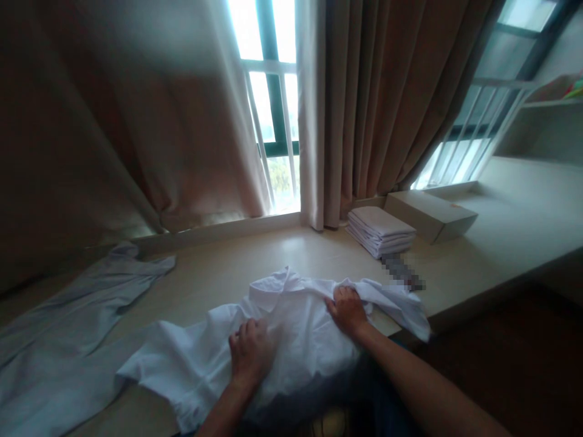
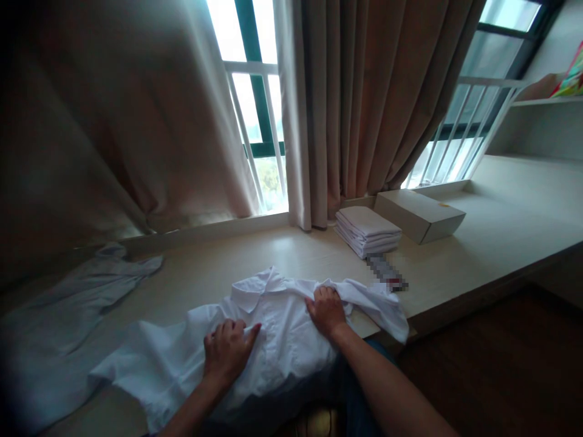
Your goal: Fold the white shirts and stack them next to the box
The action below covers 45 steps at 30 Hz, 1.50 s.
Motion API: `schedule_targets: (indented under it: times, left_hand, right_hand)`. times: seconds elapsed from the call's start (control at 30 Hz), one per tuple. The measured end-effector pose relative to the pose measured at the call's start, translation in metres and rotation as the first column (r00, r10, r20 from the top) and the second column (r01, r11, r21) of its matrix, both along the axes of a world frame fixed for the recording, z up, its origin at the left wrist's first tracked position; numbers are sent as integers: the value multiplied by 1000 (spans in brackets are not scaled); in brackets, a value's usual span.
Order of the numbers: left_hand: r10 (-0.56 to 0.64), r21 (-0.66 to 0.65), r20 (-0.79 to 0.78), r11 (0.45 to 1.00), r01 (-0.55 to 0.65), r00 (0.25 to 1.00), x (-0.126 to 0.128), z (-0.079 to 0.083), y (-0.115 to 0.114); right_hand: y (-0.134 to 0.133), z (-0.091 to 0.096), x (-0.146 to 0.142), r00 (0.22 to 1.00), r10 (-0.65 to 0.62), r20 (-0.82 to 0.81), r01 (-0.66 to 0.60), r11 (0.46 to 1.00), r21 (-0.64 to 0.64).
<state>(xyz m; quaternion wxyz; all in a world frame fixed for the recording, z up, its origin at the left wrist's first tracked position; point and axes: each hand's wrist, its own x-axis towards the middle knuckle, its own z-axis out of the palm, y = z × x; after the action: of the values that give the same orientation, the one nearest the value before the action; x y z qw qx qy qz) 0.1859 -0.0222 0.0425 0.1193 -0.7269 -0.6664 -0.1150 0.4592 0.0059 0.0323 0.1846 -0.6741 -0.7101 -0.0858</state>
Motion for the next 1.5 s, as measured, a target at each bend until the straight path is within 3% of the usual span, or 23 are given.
schedule_targets:
  times: [0.1,0.23,0.47,0.57,0.67,0.83,0.93,1.07,1.17,1.23,1.3,1.4,1.5]
  left_hand:
    - [55,83,95,995,-63,994,-9,13,32]
    - [43,148,230,986,-78,972,-16,10,74]
    - [-3,-55,371,998,25,929,-35,2,109]
    - [-34,-66,410,996,67,912,-42,7,109]
    - [-90,68,419,995,68,903,-39,14,98]
    - [-257,215,395,959,183,882,-20,15,80]
    - [-402,326,326,897,297,855,-14,7,75]
    - [-626,425,249,756,497,739,-6,-2,65]
    - [-681,460,231,706,538,695,-1,-4,59]
    - [-670,478,235,710,517,704,-2,-3,59]
    - [-607,484,267,756,440,749,-9,0,66]
    - [-383,469,387,865,179,839,-25,6,81]
    - [-164,379,495,924,-43,853,-36,9,93]
  right_hand:
    - [1,2,-1,1000,1,4,-1,1000,-18]
    - [4,3,-3,1000,-21,-2,21,999,-41]
    - [3,1,-2,999,8,-52,-8,1000,-6]
    - [7,6,-10,989,42,-140,-37,998,45]
    - [25,18,-31,963,141,-228,-114,985,126]
    - [71,28,-66,816,241,-526,-170,969,180]
    - [84,22,-65,730,212,-650,-172,977,126]
    - [86,17,-56,616,145,-775,-205,979,20]
    - [87,16,-54,540,80,-838,-225,973,-52]
    - [91,15,-52,506,49,-861,-243,966,-87]
    - [94,15,-48,433,29,-901,-247,965,-87]
    - [95,18,-42,252,30,-967,-265,964,-39]
    - [89,25,-43,105,72,-992,-345,938,32]
